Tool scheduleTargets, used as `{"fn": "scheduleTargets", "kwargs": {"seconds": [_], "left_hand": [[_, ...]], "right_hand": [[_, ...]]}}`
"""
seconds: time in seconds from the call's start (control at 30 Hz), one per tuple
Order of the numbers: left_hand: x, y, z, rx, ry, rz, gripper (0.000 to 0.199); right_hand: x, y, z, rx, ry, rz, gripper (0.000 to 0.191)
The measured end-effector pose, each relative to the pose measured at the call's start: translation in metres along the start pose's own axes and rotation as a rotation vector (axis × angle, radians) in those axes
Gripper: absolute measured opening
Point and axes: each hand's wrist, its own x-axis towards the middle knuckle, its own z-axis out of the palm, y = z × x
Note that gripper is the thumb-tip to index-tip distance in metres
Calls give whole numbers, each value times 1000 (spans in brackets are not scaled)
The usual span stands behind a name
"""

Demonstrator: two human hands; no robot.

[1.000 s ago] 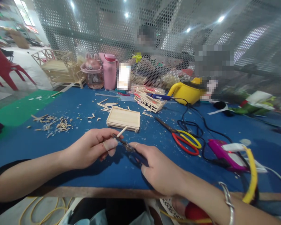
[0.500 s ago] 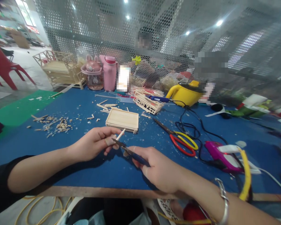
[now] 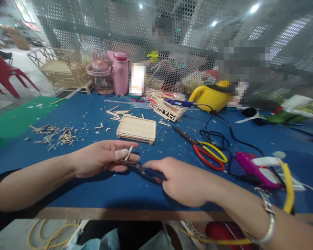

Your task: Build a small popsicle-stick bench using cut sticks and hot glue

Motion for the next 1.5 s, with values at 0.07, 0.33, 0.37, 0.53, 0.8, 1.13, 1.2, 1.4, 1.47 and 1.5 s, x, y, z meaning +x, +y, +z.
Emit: {"fn": "scheduleTargets", "kwargs": {"seconds": [0.07, 0.33, 0.37, 0.53, 0.8, 1.13, 1.2, 1.4, 1.47, 1.5], "left_hand": [[-1, 1, -1, 0, -32, -30, 31], [-2, 2, -1, 33, -65, -57, 9], [-1, 3, -1, 11, -14, -22, 7], [0, 12, -3, -133, 104, 116, 10], [-3, 2, 9, -89, 79, 96, 22], [1, -6, 5, -198, 44, 202, 32], [3, -9, 4, -191, -4, 244, 28], [7, -13, 3, -169, -51, 249, 29], [7, -14, 5, -172, -42, 249, 32], [7, -14, 6, -177, -32, 248, 34]], "right_hand": [[-1, 0, -1, -40, 22, -13, 51], [-11, -4, -5, -199, 9, -64, 68], [-16, -3, -6, -249, 2, -60, 71], [-46, 21, -12, -256, 99, 73, 66], [4, 73, 3, -599, 654, 650, 65], [30, -2, 1, -512, 754, -206, 48], [39, -12, 4, -366, 670, -298, 43], [59, -4, 20, -116, 738, -265, 35], [59, -2, 25, -108, 809, -252, 30], [60, -1, 27, -117, 840, -255, 29]]}}
